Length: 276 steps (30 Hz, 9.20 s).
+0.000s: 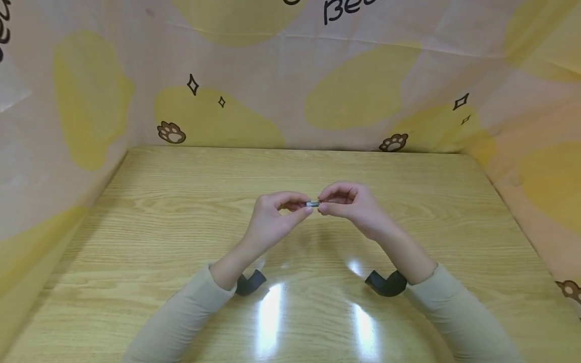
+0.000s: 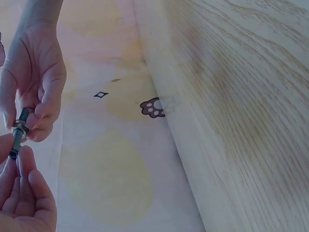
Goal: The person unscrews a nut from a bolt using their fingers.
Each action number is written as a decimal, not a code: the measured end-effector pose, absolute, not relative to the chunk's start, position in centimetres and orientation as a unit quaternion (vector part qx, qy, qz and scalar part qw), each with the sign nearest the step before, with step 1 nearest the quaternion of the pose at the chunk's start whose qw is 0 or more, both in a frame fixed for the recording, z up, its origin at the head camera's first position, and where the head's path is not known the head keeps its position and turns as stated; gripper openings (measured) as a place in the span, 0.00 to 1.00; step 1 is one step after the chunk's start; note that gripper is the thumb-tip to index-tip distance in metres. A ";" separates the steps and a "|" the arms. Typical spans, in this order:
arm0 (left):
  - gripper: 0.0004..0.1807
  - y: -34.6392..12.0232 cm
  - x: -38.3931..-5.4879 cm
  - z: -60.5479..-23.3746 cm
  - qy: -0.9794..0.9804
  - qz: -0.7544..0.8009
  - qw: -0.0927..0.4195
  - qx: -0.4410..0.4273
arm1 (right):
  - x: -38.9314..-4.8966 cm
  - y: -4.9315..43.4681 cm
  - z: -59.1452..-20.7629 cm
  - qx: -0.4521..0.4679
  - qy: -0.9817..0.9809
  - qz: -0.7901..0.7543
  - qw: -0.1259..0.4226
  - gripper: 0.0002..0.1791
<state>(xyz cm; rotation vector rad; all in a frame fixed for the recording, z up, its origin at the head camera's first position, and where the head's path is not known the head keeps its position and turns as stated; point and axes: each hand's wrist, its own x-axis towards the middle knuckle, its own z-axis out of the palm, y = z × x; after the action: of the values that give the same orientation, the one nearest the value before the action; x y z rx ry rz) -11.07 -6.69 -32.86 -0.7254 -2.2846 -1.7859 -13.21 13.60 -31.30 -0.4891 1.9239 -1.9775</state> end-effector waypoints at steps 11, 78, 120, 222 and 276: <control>0.06 -6.6 -11.0 -32.8 -0.765 -0.589 0.084 -0.246 | -13.3 13.8 -31.1 -0.154 0.687 -0.690 0.169 0.05; 0.07 -6.6 -11.2 -32.9 -0.767 -0.587 0.078 -0.247 | -13.3 13.9 -31.3 -0.149 0.700 -0.675 0.180 0.09; 0.06 -6.6 -11.2 -32.9 -0.759 -0.590 0.098 -0.257 | -13.4 14.1 -31.3 -0.185 0.682 -0.682 0.189 0.09; 0.07 -6.6 -10.7 -32.9 -0.762 -0.579 0.119 -0.265 | -13.2 14.3 -30.9 -0.171 0.702 -0.660 0.206 0.08; 0.06 -6.9 -10.7 -32.9 -0.766 -0.576 0.118 -0.261 | -13.3 14.1 -31.0 -0.160 0.666 -0.697 0.213 0.09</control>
<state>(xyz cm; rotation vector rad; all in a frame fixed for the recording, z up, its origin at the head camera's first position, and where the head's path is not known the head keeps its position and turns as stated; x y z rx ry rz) -10.73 -6.85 -32.87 -0.7650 -2.2395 -1.6849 -13.30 14.08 -31.03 -0.4431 1.8489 -1.9347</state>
